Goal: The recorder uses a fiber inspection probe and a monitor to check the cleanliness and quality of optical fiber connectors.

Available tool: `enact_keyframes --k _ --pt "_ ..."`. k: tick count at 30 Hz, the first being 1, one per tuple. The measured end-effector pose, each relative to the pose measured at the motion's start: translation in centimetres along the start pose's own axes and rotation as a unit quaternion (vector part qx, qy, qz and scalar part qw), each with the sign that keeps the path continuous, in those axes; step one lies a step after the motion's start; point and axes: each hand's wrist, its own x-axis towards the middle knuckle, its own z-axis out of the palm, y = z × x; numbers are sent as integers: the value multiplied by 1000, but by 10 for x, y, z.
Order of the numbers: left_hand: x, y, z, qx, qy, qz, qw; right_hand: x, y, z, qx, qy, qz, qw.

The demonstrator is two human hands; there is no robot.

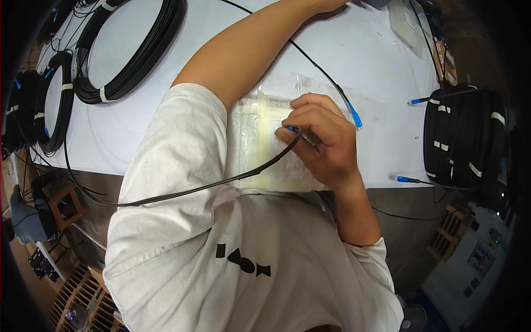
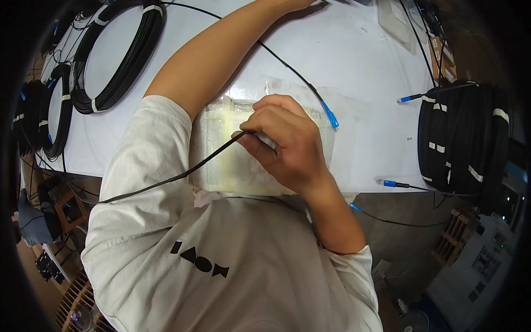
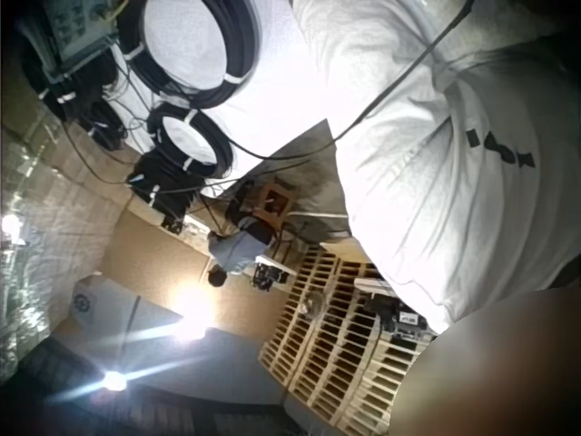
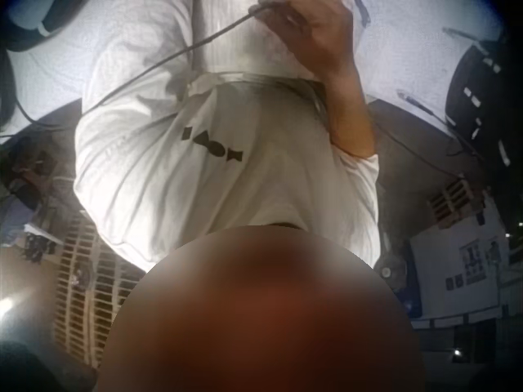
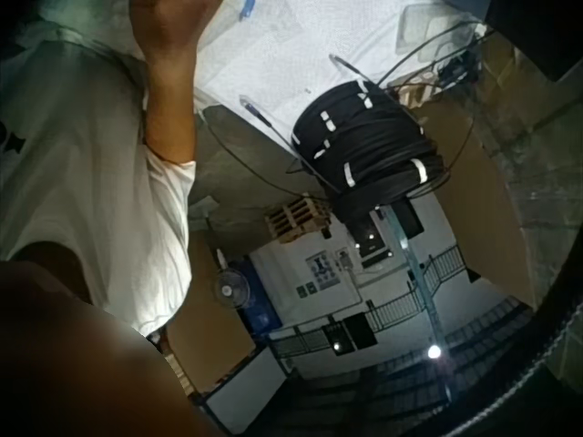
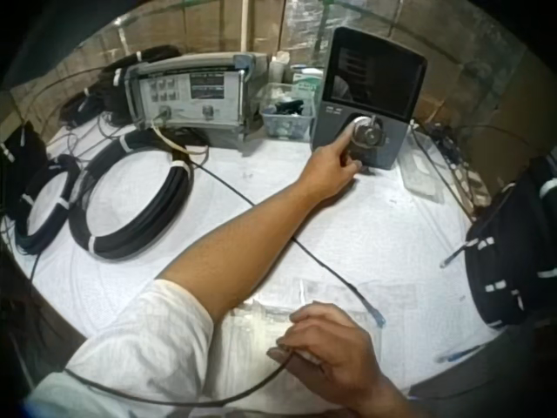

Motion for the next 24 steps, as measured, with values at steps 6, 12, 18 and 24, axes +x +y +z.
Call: enact_keyframes --k 6,12,18,24 --pt "1 0 1 -1 -11 5 1000 0 0 -4 15 -38 0 999" --pt "1 -13 2 7 17 -5 1000 2 -2 1 13 -22 -1 1000" --pt "-1 2 -2 17 -6 -6 1000 -1 1 1 13 -7 4 1000" --pt "2 -2 3 7 -7 -3 1000 -1 4 -4 29 -38 -12 999"
